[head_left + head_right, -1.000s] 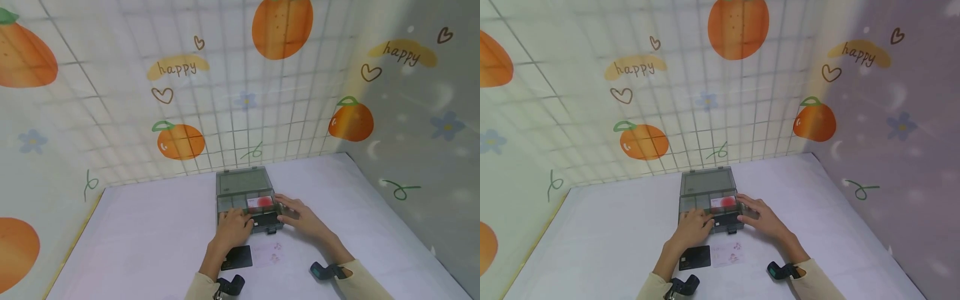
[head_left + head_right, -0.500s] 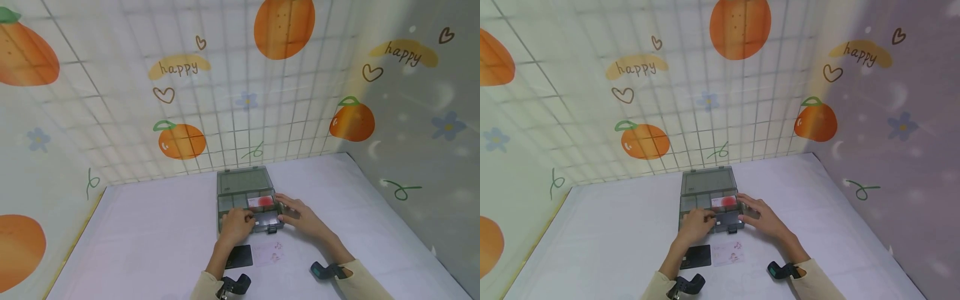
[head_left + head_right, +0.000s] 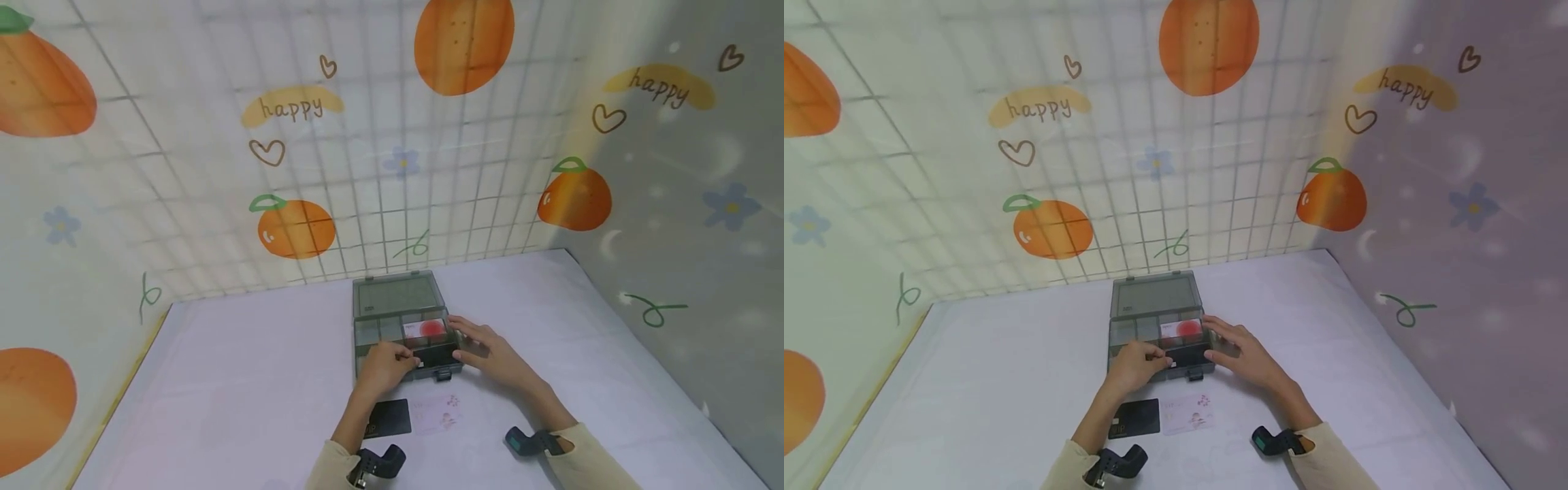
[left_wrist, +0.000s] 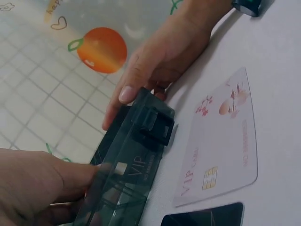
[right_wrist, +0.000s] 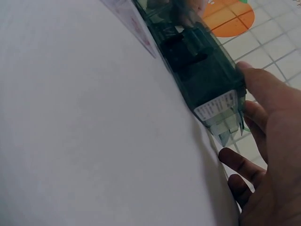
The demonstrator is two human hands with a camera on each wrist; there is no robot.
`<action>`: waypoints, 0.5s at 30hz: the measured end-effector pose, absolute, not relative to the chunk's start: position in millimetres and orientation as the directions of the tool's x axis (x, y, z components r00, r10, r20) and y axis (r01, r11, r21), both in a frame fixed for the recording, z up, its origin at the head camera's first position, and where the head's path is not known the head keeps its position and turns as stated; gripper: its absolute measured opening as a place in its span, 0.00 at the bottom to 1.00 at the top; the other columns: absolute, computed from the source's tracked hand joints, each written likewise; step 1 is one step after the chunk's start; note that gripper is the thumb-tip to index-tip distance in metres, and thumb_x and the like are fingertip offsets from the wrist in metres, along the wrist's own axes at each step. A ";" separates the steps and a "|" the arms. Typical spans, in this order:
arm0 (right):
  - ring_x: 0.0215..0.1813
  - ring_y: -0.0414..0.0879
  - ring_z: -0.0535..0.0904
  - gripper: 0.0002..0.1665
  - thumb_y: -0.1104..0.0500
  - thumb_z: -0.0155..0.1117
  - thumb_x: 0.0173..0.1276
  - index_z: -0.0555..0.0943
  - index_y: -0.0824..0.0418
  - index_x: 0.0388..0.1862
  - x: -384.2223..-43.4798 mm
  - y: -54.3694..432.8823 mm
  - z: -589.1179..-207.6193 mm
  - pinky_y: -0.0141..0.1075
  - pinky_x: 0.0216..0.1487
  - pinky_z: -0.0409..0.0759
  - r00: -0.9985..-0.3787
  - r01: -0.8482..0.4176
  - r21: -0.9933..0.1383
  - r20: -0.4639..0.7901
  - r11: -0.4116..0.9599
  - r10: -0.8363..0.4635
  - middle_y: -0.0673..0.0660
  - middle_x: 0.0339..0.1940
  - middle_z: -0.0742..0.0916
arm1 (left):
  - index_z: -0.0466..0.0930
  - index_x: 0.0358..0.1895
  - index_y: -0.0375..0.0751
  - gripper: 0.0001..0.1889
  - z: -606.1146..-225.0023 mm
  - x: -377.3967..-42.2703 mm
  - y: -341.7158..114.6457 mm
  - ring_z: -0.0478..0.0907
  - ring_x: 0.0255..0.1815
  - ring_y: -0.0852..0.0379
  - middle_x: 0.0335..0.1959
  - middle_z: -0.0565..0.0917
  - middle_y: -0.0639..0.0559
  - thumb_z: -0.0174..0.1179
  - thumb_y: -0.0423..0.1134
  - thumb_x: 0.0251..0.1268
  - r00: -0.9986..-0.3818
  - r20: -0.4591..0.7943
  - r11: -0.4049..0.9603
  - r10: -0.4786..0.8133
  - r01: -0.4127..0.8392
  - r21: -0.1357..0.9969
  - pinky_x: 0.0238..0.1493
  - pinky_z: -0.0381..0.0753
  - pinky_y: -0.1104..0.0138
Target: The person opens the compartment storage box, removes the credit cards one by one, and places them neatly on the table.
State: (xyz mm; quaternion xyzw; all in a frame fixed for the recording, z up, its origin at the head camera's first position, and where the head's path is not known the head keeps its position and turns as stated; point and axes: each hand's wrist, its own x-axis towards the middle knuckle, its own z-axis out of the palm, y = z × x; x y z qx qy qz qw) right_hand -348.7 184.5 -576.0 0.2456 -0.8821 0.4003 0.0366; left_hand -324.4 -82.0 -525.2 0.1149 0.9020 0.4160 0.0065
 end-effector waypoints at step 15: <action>0.69 0.51 0.67 0.38 0.42 0.66 0.70 0.67 0.46 0.77 -350.4 189.4 -580.5 0.62 0.65 0.66 -0.869 -0.478 -0.676 0.271 0.561 -0.415 0.43 0.78 0.66 | 0.87 0.38 0.39 0.08 -501.3 -321.3 -105.0 0.77 0.35 0.55 0.35 0.83 0.51 0.64 0.40 0.69 -0.976 0.182 0.590 0.118 0.216 0.778 0.36 0.78 0.60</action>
